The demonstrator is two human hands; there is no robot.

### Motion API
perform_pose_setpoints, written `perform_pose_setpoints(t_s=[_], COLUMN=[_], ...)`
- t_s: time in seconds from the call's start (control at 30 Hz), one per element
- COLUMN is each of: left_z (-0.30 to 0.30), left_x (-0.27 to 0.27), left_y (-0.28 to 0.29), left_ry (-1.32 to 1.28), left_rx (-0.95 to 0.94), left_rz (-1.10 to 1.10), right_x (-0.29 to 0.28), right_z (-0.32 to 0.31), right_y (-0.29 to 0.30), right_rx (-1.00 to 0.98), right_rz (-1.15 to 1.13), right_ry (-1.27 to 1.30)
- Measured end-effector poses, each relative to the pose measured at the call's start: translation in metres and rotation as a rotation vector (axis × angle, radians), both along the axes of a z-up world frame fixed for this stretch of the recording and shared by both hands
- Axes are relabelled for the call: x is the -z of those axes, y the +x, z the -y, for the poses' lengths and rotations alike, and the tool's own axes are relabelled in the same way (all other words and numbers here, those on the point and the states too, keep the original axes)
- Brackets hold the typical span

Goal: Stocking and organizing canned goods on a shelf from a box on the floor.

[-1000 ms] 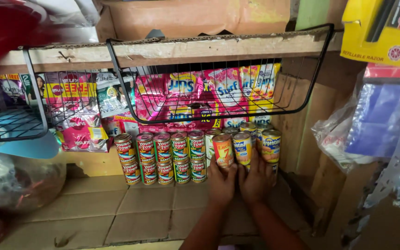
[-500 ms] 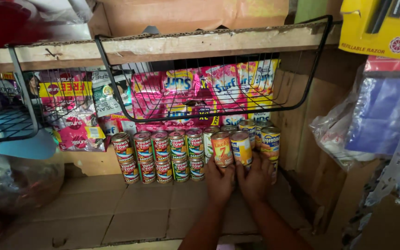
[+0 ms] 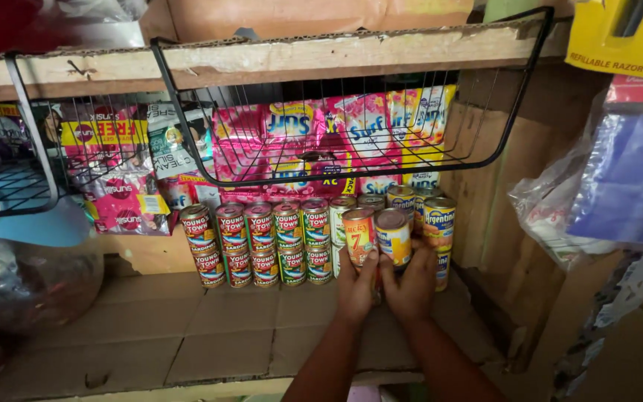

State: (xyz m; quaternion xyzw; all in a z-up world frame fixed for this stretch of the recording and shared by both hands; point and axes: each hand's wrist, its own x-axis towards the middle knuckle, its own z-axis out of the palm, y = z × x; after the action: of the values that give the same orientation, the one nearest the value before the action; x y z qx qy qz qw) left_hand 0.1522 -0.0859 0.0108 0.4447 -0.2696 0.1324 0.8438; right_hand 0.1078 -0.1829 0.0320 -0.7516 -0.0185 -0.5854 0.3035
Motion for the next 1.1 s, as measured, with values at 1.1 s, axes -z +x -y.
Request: perform_pose_setpoints(t_s=[1.1], left_z=[-0.009], left_x=[-0.014], left_y=[-0.033], left_ry=[0.02], left_rx=[0.094], left_rz=[-0.214], right_x=[0.007], right_z=[0.011], right_y=[-0.028], right_rx=[-0.359], right_rz=[-0.14], right_ry=[0.299])
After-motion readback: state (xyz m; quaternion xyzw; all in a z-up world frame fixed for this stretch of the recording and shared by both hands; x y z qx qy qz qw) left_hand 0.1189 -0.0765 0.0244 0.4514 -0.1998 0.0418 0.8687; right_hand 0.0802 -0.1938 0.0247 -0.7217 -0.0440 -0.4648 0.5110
